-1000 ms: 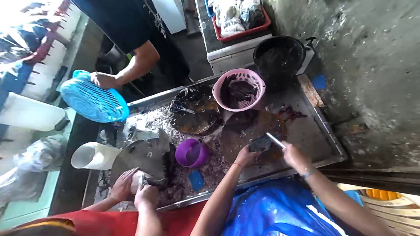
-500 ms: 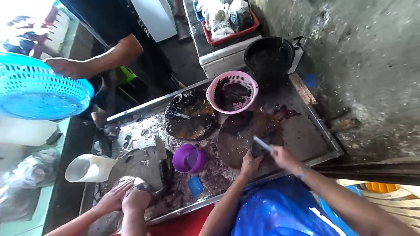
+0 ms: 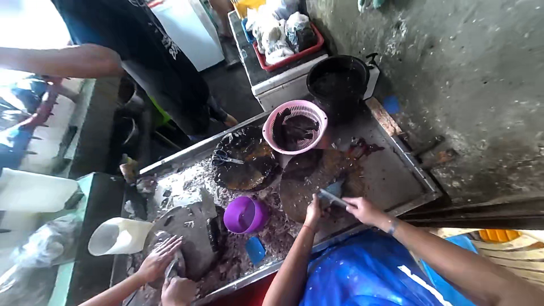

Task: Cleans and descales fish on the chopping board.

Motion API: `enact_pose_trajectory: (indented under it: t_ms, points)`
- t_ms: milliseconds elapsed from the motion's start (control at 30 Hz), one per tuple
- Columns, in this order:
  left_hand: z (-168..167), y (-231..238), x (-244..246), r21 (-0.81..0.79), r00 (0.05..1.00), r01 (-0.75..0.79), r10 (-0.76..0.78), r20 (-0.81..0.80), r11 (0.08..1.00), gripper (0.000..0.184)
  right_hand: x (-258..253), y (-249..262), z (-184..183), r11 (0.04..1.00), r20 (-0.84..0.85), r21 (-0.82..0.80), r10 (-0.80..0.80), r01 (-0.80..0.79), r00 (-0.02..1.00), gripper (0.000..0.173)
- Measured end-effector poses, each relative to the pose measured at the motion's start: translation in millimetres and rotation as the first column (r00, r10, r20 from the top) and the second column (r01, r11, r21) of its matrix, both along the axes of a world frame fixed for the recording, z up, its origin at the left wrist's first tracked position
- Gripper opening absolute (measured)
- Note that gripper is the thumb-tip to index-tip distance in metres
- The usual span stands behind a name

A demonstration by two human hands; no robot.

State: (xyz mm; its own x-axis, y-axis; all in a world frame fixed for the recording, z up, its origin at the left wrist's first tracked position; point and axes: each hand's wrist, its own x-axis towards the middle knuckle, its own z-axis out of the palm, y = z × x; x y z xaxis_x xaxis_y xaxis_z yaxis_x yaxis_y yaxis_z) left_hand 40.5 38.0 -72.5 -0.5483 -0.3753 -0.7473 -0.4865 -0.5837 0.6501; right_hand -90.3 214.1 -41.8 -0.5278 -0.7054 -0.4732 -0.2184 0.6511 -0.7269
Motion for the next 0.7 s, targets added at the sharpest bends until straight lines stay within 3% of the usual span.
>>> enact_pose_trajectory:
  t_ms: [133, 200, 300, 367, 433, 500, 567, 633, 700]
  points:
    - [2.8, -8.9, -2.3, 0.076, 0.998, 0.048, -0.05, 0.034, 0.996, 0.066, -36.9, 7.8, -12.9, 0.997, 0.003, 0.042, -0.062, 0.062, 0.998, 0.042]
    - [0.1, -7.0, -7.6, 0.127, 1.0, 0.004, -0.008, 0.028, 0.992, 0.058, -8.9, 14.1, -21.2, 0.996, -0.001, -0.009, -0.084, 0.084, 0.996, 0.045]
    - [-2.2, -14.1, -7.8, 0.216, 1.0, -0.003, 0.008, -0.026, 0.976, 0.045, 6.9, 24.8, 1.3, 0.995, 0.113, -0.035, -0.094, 0.098, 0.989, 0.042]
    - [-0.4, -12.5, -10.8, 0.208, 0.998, 0.055, -0.047, -0.044, 0.977, 0.042, -23.6, 18.9, 0.1, 0.995, 0.051, 0.004, -0.101, 0.101, 0.994, 0.043]
    - [-3.9, -0.4, -12.6, 0.199, 0.999, 0.042, -0.034, -0.042, 0.979, 0.037, -15.0, 21.6, -12.5, 0.993, -0.011, 0.031, -0.11, 0.11, 0.994, 0.046]
    - [-2.0, -3.8, -16.1, 0.199, 0.998, 0.022, -0.011, -0.058, 0.98, 0.031, 7.3, 32.9, -1.5, 0.995, 0.07, -0.011, -0.096, 0.097, 0.993, 0.044]
    - [-3.0, -2.9, -8.2, 0.224, 0.995, 0.063, -0.045, -0.084, 0.973, 0.03, -5.3, 49.7, 10.8, 0.995, 0.193, -0.009, -0.093, 0.096, 0.977, 0.041]
    - [-1.6, -0.3, -7.3, 0.215, 0.992, 0.091, -0.07, -0.102, 0.972, 0.029, -32.9, 41.1, -2.4, 0.992, 0.165, -0.055, -0.104, 0.114, 0.981, 0.042]
    - [-3.4, 8.9, -7.2, 0.225, 0.993, 0.009, 0.018, -0.12, 0.974, 0.029, -17.1, 37.4, -19.1, 0.99, 0.156, -0.087, -0.1, 0.115, 0.983, 0.044]
